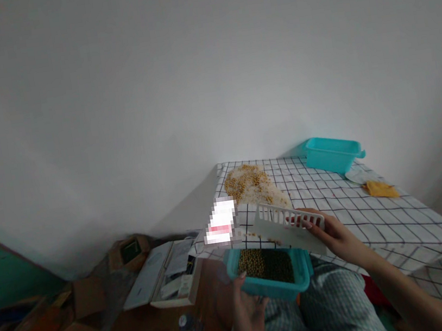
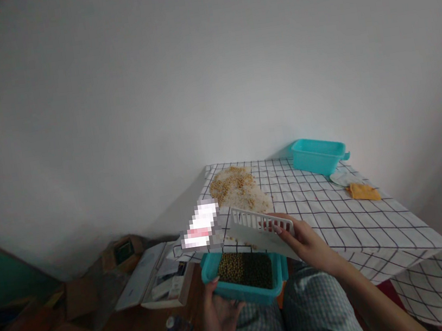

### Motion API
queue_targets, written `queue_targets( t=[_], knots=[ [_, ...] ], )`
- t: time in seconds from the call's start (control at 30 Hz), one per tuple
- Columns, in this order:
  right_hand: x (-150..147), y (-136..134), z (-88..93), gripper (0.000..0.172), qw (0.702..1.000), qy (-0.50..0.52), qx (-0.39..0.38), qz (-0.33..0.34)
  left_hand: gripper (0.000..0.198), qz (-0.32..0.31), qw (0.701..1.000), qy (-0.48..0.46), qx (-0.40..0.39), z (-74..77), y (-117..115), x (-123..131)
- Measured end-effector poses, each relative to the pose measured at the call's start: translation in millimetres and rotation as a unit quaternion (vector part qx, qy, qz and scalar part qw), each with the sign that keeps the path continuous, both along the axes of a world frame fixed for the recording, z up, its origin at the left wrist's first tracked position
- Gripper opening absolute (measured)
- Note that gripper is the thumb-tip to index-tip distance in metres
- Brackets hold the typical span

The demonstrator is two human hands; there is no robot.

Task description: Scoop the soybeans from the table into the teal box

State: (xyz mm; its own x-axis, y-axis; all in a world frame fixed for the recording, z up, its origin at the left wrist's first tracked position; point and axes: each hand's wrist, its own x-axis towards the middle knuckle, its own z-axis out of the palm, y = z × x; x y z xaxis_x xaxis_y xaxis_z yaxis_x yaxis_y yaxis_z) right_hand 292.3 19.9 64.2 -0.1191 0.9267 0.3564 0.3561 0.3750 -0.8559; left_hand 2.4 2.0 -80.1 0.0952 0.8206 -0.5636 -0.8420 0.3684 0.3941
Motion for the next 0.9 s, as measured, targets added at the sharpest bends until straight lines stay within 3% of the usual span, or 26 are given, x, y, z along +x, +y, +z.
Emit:
queue_targets(
  t=[0.2,0.37,0.67,0.8,0.9],
  knots=[
    [0,-7,0.0,0.06,0.999,0.008,0.015,-0.035,0.04,0.003,1.0,-0.005,-0.012,4.4,-1,0],
    [-13,7,-6.5,0.057,0.998,0.015,0.045,-0.034,0.042,0.004,1.0,-0.006,-0.014,0.4,-1,-2],
    [-32,41,-0.3,0.048,0.99,-0.052,0.082,0.098,0.048,0.011,1.0,0.012,-0.013,-6.4,-4,-7],
    [-28,28,3.8,0.042,0.978,-0.086,0.093,0.166,0.047,0.015,1.0,0.009,-0.008,-1.1,-3,-4],
    [-22,10,5.5,0.043,0.967,-0.098,0.103,0.21,0.046,0.02,0.999,0.016,-0.023,12.3,-4,1]
  ],
)
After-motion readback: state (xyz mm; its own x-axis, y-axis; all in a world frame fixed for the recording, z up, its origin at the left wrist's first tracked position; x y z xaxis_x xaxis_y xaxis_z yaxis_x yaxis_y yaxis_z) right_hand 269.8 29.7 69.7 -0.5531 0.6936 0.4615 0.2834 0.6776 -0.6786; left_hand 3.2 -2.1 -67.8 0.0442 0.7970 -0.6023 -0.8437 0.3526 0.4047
